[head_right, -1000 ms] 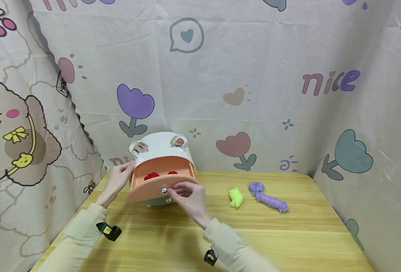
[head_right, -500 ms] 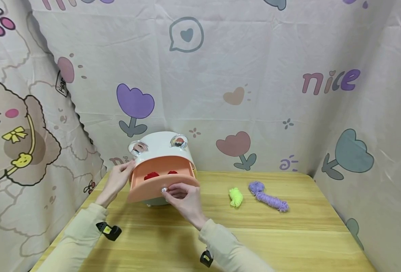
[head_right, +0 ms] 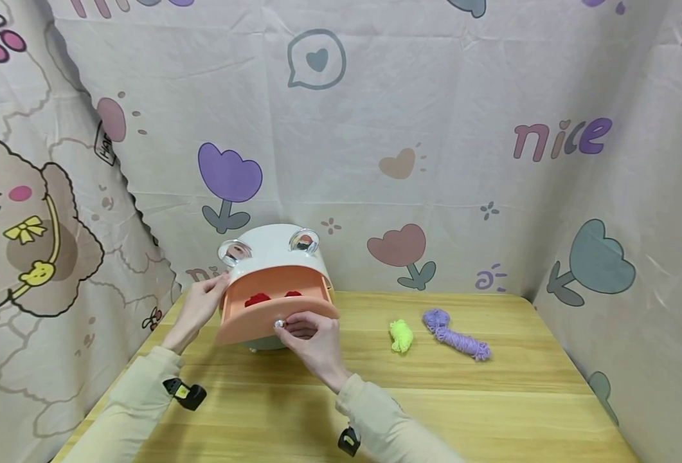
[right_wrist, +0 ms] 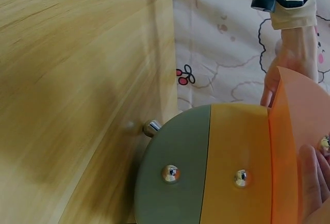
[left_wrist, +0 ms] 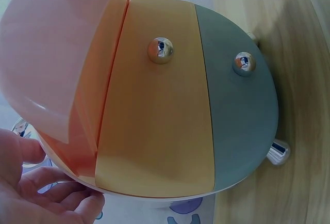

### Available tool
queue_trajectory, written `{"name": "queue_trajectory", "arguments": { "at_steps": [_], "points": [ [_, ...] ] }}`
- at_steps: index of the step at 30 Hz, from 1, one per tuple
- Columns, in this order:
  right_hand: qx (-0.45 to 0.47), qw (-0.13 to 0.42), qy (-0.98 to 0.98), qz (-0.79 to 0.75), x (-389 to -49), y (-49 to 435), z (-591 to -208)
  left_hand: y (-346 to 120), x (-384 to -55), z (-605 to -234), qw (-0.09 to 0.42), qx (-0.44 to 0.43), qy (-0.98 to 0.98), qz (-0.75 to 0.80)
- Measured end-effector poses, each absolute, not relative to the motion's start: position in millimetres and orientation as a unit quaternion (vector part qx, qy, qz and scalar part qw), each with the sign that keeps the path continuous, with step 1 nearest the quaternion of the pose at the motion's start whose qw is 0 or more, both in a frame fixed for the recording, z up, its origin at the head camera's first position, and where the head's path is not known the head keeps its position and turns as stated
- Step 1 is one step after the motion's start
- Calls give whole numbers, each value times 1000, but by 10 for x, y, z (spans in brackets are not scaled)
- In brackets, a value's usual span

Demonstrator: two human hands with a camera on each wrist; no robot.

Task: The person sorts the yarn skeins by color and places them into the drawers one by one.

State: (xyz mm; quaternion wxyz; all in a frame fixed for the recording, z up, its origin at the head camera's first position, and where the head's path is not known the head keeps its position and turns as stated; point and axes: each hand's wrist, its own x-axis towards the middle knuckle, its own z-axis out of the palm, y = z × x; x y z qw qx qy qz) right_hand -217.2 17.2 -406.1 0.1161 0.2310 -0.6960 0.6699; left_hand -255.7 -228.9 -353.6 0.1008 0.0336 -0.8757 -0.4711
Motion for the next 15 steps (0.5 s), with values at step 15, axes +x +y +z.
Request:
{"name": "queue_trajectory", "arguments": {
  "at_steps": [15],
  "points": [
    [230,126,-694,670,-2209,150,-4049,-2281,-2545,-3528,90,34,-871,-482]
  ]
}}
